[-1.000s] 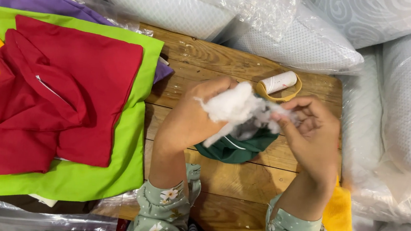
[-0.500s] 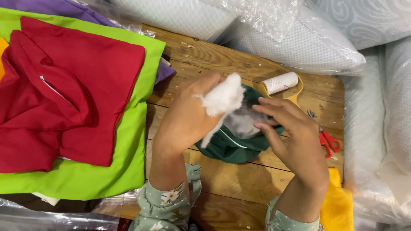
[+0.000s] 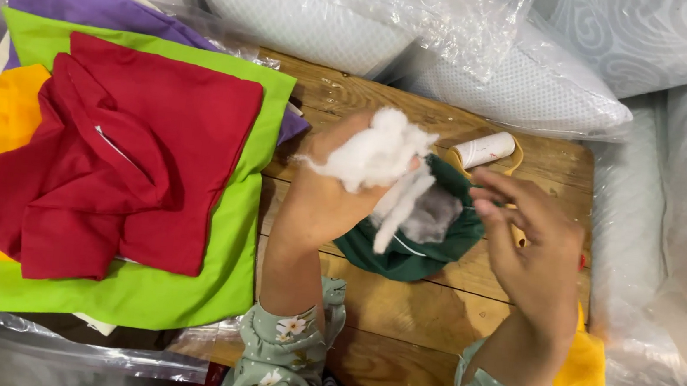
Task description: The person repeatedly takes handfuls of white cotton-like filling from a large plastic bag and stuffs it into a green fabric pouch. They use both hands to push the material inside and adjust the pouch opening. The workspace includes a wooden table with other colorful fabrics and tools nearby.
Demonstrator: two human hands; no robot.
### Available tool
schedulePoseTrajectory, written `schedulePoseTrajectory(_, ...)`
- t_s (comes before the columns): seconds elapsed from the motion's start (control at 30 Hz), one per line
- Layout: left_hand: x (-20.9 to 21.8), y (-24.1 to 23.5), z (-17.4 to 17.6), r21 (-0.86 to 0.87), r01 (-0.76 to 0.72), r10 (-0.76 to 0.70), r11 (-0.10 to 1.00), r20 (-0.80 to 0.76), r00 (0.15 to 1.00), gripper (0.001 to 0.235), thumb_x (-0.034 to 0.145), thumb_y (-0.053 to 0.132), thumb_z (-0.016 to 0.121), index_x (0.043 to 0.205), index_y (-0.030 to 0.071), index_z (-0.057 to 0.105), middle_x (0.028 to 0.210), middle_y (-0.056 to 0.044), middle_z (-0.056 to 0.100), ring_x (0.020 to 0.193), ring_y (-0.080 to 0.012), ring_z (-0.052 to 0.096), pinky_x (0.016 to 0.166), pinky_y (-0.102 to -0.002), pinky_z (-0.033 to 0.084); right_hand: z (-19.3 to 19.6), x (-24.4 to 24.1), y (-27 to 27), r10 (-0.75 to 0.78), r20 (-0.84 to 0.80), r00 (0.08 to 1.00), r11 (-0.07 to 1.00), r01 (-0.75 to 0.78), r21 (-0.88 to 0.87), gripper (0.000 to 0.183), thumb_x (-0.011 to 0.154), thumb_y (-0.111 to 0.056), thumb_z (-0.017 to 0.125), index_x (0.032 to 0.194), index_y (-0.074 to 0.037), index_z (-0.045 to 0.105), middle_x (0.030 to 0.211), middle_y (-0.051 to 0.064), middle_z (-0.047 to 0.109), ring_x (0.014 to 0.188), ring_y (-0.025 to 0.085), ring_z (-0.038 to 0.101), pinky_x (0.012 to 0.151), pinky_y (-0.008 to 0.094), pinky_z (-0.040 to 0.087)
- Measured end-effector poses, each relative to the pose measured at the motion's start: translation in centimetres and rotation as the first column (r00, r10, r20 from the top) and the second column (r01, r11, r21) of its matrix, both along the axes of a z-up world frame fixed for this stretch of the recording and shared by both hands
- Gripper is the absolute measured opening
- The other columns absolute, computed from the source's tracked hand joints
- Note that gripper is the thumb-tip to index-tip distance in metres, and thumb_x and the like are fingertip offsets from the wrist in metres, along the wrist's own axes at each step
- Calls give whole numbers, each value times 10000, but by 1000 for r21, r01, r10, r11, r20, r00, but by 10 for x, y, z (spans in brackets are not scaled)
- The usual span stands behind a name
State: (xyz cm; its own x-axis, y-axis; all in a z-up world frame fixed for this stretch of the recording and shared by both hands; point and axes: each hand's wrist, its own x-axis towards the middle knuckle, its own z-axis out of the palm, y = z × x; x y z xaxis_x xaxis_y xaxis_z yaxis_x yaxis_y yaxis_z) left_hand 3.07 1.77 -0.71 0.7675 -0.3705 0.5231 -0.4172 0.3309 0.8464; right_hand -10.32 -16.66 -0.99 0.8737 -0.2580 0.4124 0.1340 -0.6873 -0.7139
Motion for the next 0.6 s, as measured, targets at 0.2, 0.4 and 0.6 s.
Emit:
schedulePoseTrajectory(0.2,-4,-7,-7,-27,173,-175,985,-180,968,307,890,81,804,1145,89,633,1067,-37,727,929,-93,699,818,-227,605,39,5,10,149,-222,964,987,-130,100,755,901,-124,673,1566,-91,316,1466,195,575,1180,233,650,808,272,609)
schedulePoseTrajectory(0.4,3,-9,5,-5,86,-86,996,-17,996,207,910,78,771,1023,100,599,987,-2,648,905,-93,627,828,-244,546,29,25,7,158,-405,901,969,-62,239,739,890,-189,679,1560,-178,369,1236,125,651,891,124,702,739,261,620)
schedulePoseTrajectory(0.6,2,-15,-26,14,201,-200,979,-65,978,468,874,39,811,1277,54,574,1234,-84,660,1147,-177,660,1020,-311,585,4,26,-6,214,-45,976,899,-179,400,537,811,39,810,1279,-6,551,1083,111,683,907,115,689,781,209,632)
